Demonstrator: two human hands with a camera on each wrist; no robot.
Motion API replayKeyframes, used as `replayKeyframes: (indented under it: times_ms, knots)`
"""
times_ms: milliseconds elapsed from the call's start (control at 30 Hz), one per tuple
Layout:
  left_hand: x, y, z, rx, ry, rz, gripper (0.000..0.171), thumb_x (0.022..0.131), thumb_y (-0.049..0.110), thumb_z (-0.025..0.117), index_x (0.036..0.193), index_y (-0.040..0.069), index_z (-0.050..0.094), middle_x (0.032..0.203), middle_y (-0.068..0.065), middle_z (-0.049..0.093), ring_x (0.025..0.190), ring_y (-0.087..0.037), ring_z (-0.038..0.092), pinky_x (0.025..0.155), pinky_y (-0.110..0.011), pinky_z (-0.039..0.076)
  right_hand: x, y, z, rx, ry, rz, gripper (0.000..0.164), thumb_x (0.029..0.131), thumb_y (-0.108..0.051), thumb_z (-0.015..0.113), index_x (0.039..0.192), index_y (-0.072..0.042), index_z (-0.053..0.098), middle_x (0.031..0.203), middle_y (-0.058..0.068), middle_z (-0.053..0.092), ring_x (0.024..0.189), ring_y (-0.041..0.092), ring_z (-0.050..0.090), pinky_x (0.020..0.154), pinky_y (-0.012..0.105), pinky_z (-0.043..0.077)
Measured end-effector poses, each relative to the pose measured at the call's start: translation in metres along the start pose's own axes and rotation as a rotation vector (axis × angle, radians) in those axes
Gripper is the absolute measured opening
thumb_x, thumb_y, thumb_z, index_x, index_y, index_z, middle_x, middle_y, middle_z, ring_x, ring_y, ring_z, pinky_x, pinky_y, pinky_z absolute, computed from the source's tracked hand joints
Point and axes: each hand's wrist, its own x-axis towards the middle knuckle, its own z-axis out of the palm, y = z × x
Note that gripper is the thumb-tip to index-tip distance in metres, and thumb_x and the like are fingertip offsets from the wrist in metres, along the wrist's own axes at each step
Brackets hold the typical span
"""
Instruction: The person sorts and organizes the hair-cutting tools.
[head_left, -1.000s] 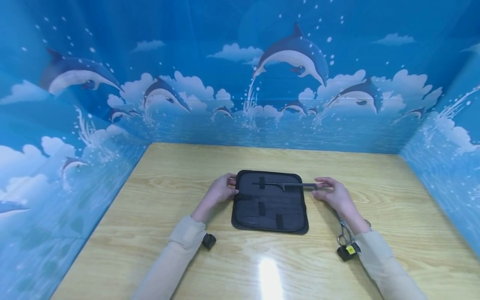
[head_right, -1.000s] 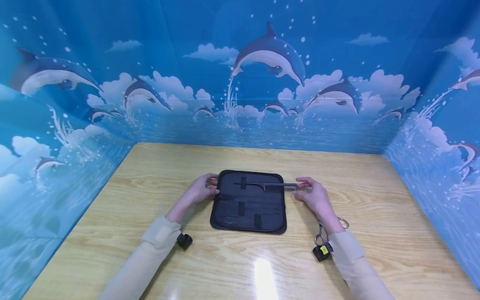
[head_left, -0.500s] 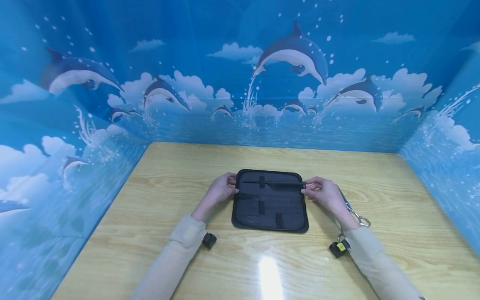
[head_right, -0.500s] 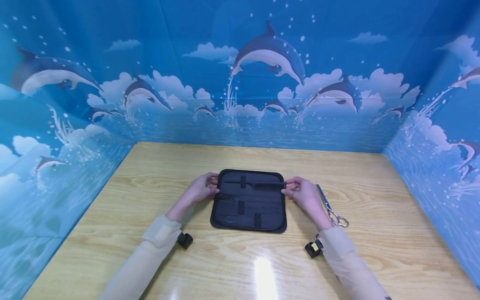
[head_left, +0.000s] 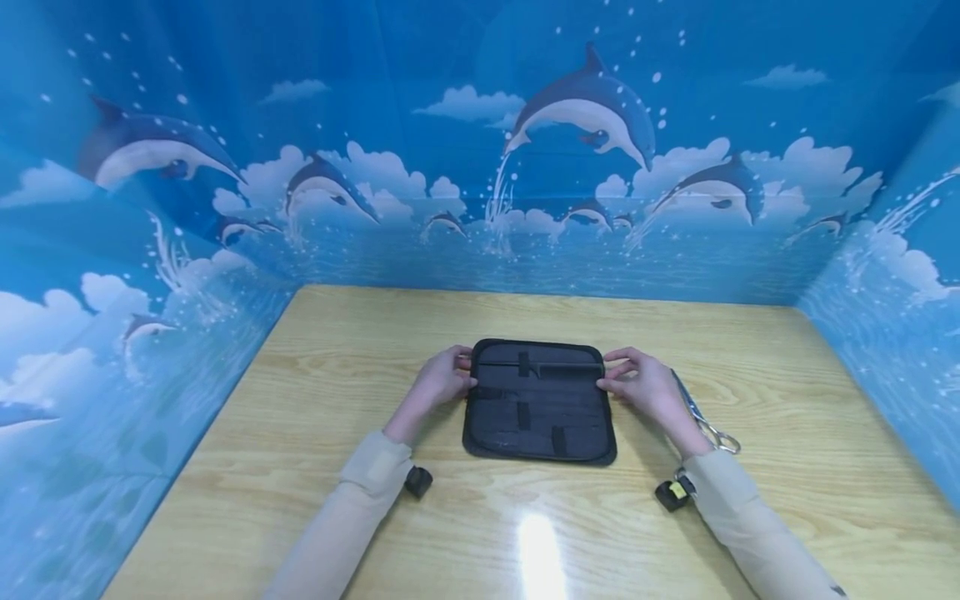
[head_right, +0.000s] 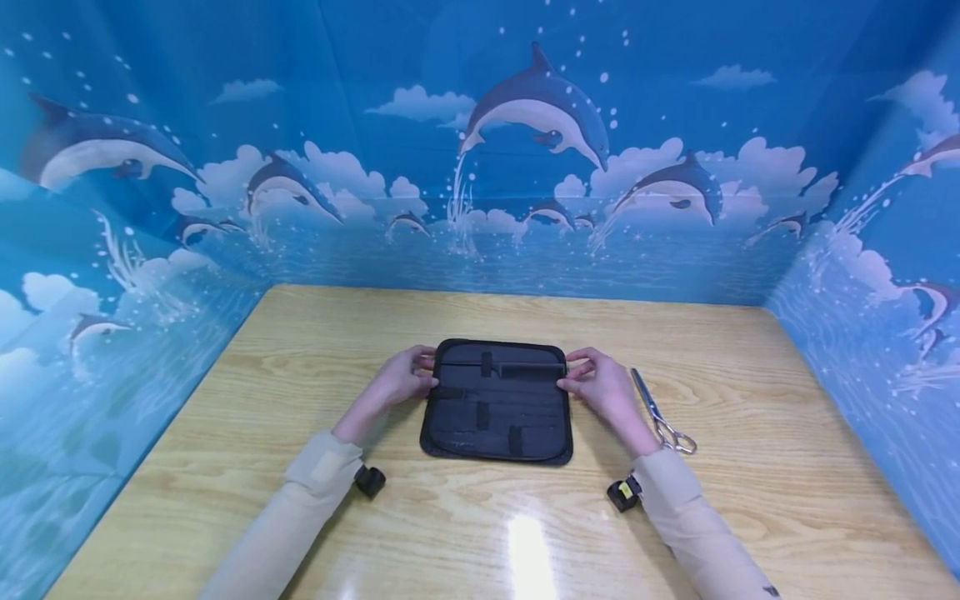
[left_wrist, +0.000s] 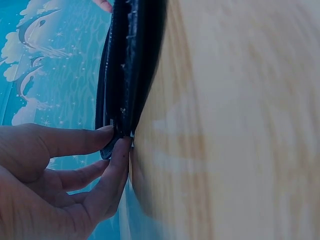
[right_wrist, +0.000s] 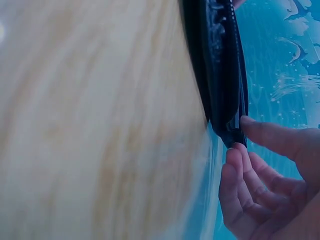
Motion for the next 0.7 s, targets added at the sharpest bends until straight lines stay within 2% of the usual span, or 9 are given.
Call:
replayKeyframes:
  times_ms: [333, 533, 700]
  knots:
    - [-0.0009, 0.0014, 0.0009, 0.032, 0.007, 0.031, 0.056, 0.092, -0.005, 0.068, 0.145, 0.002, 0.051, 0.131, -0.019, 0.063, 0.112, -0.031, 0.066, 0.076, -0.03, 0.061, -0.0004, -0.0008, 0.0036, 0.086, -0.014, 0.012, 0.041, 0.091, 0.004, 0.068, 0.13, 0.001, 0.056, 0.097, 0.018, 0.068, 0.064, 0.016, 0.067, 0.055, 0.027, 0.057]
    - [-0.0004, 0.0013, 0.001, 0.013, 0.02, 0.021, 0.057, 0.091, -0.006, 0.068, 0.145, 0.003, 0.052, 0.13, -0.017, 0.064, 0.112, -0.031, 0.065, 0.078, -0.031, 0.061, 0.0002, 0.0, 0.0029, 0.052, -0.014, -0.02, 0.037, 0.091, -0.001, 0.072, 0.125, -0.002, 0.06, 0.096, 0.017, 0.07, 0.062, 0.014, 0.066, 0.054, 0.027, 0.056]
    - [-0.0006, 0.0019, 0.0007, 0.029, 0.021, 0.019, 0.056, 0.092, -0.005, 0.068, 0.145, 0.003, 0.052, 0.13, -0.017, 0.064, 0.113, -0.03, 0.065, 0.079, -0.031, 0.06, 0.0025, -0.0005, 0.0029, -0.031, -0.009, -0.063, 0.034, 0.091, -0.008, 0.075, 0.123, -0.003, 0.064, 0.089, 0.01, 0.071, 0.059, 0.013, 0.064, 0.051, 0.026, 0.052]
